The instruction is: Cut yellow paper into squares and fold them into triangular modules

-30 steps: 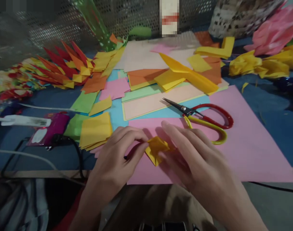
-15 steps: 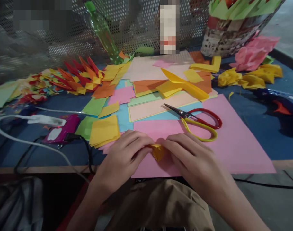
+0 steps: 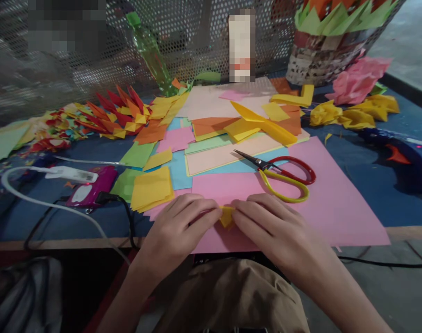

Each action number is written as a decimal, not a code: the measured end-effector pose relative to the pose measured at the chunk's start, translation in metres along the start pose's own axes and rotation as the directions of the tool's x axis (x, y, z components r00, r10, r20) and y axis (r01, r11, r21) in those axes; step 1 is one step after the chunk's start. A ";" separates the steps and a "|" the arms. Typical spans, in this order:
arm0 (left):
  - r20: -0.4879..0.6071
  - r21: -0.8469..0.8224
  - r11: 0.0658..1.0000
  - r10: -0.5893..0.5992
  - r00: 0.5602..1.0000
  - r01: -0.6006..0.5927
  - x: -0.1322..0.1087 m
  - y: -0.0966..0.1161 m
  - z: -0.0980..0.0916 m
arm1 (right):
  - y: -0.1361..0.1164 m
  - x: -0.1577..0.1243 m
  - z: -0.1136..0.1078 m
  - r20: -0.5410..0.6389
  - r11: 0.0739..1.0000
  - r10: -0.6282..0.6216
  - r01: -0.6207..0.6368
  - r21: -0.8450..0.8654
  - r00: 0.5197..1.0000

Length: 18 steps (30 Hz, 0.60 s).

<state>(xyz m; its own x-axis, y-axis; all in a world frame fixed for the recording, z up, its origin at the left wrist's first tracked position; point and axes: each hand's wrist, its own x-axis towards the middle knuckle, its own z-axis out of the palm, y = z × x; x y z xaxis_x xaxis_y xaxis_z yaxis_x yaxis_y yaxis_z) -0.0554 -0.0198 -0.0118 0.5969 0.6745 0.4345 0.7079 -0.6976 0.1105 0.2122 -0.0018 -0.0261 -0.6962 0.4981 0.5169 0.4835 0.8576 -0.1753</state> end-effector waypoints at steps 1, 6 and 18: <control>0.004 0.019 1.000 0.016 1.000 -0.016 -0.001 0.001 -0.002 | 0.000 -0.002 -0.001 0.003 1.000 -0.015 0.015 -0.012 1.000; -0.016 -0.015 0.999 0.046 0.999 -0.047 -0.008 0.006 -0.002 | -0.005 -0.011 -0.008 0.029 0.997 -0.037 0.039 -0.067 0.999; -0.039 0.003 1.000 0.014 0.999 -0.014 -0.017 0.024 0.010 | -0.005 -0.024 -0.004 0.046 0.996 -0.017 0.021 -0.083 0.999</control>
<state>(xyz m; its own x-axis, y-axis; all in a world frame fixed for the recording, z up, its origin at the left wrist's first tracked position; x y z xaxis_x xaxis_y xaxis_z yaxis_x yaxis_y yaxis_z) -0.0445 -0.0456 -0.0257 0.5913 0.6548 0.4709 0.7007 -0.7061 0.1021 0.2283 -0.0189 -0.0347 -0.7280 0.4890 0.4806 0.5112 0.8542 -0.0947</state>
